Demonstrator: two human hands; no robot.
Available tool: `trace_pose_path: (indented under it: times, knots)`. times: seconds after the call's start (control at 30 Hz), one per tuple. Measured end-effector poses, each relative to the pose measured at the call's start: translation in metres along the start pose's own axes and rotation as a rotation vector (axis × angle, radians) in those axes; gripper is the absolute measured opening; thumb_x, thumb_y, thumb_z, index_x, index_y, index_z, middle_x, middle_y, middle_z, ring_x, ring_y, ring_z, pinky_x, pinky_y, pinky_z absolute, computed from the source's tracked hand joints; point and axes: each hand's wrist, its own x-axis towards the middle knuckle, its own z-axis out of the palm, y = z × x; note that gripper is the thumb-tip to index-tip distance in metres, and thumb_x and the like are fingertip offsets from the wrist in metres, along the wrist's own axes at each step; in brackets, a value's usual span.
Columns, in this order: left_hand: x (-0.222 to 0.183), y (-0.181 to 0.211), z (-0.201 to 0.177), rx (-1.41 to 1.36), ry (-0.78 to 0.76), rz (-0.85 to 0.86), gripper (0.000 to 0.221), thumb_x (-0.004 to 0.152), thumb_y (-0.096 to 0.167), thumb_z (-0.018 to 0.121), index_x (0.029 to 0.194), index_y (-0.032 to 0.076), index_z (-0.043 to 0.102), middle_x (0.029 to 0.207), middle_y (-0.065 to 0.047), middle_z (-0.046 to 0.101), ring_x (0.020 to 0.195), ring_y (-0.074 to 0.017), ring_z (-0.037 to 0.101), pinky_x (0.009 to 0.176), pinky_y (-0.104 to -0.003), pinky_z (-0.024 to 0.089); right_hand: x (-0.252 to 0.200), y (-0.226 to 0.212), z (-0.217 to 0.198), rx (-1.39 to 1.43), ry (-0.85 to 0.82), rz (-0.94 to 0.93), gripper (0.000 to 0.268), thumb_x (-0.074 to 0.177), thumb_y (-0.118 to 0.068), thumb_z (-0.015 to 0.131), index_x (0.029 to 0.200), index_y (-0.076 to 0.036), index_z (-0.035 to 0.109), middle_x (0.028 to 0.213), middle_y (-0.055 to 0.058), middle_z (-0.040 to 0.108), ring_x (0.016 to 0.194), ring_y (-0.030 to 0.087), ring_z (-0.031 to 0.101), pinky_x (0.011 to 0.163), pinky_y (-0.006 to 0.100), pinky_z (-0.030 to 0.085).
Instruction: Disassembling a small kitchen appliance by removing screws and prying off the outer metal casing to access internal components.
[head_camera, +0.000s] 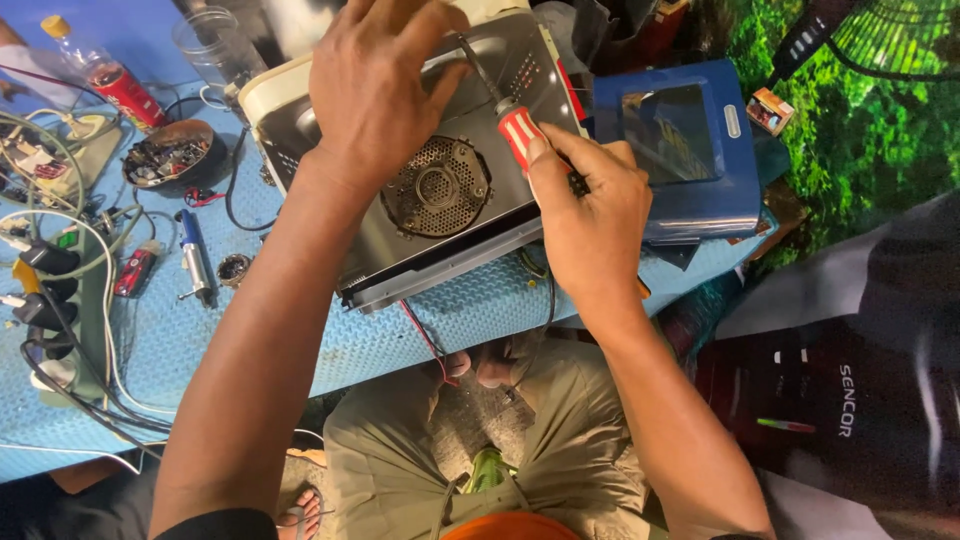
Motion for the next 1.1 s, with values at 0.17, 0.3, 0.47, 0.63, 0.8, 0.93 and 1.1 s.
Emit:
trace_pose_path:
  times: [0.17,0.3,0.47,0.63,0.8,0.93,1.1]
  knots:
    - [-0.008,-0.005,0.002,0.071,-0.035,0.098,0.028,0.092,0.030,0.089,0.120,0.025,0.088,0.113,-0.007,0.058,0.092,-0.0253,0.055,0.079,-0.040,0.048,0.002,0.000,-0.001,0.214,-0.066,0.196,0.035,0.098,-0.023,0.061,0.115,0.005,0.073,0.091,0.011,0.070,0.074,0.015,0.070,0.064,0.026,0.054]
    - [-0.012,-0.007,0.010,0.090,0.043,0.039,0.033,0.085,0.021,0.095,0.114,0.020,0.079,0.091,-0.004,0.066,0.074,-0.0228,0.057,0.066,-0.040,0.046,0.006,-0.004,-0.001,0.428,-0.129,0.297,0.034,0.098,-0.019,0.057,0.117,0.005,0.070,0.092,0.010,0.074,0.076,0.014,0.075,0.065,0.021,0.054]
    - [-0.018,-0.019,0.028,0.044,0.011,-0.119,0.037,0.086,0.022,0.095,0.107,0.005,0.069,0.085,-0.015,0.068,0.064,-0.0373,0.058,0.060,-0.049,0.046,0.012,-0.008,-0.003,0.350,-0.188,0.234,0.032,0.100,-0.019,0.054,0.117,0.003,0.071,0.082,0.008,0.076,0.064,0.010,0.064,0.053,0.020,0.044]
    - [-0.015,-0.018,0.029,0.026,-0.013,-0.193,0.030,0.086,0.019,0.092,0.102,0.005,0.071,0.085,-0.017,0.069,0.064,-0.0386,0.060,0.059,-0.050,0.047,0.012,-0.012,-0.002,0.307,-0.217,0.242,0.032,0.101,-0.021,0.053,0.113,0.000,0.073,0.071,0.005,0.074,0.053,0.005,0.054,0.047,0.019,0.039]
    - [-0.015,-0.018,0.030,0.037,-0.011,-0.191,0.031,0.086,0.020,0.093,0.101,0.004,0.072,0.084,-0.016,0.070,0.063,-0.0384,0.061,0.059,-0.050,0.047,0.005,-0.016,0.004,-0.209,-0.002,-0.319,0.021,0.096,-0.007,0.069,0.112,0.005,0.077,0.073,0.006,0.059,0.076,0.021,0.047,0.089,0.038,0.039]
    - [-0.015,-0.019,0.028,0.043,-0.023,-0.205,0.026,0.086,0.023,0.092,0.094,0.004,0.075,0.079,-0.016,0.071,0.058,-0.0383,0.060,0.057,-0.049,0.048,0.006,-0.018,0.000,-0.326,0.052,-0.537,0.020,0.093,0.003,0.079,0.112,0.006,0.073,0.082,0.010,0.073,0.076,0.027,0.053,0.103,0.043,0.037]
    - [-0.015,-0.017,0.028,0.040,0.004,-0.184,0.026,0.086,0.022,0.092,0.096,0.005,0.076,0.083,-0.016,0.070,0.064,-0.0370,0.059,0.060,-0.048,0.047,0.005,-0.017,0.000,-0.475,0.068,-0.620,0.031,0.088,0.004,0.086,0.115,0.003,0.072,0.076,0.009,0.057,0.082,0.029,0.050,0.104,0.048,0.038]
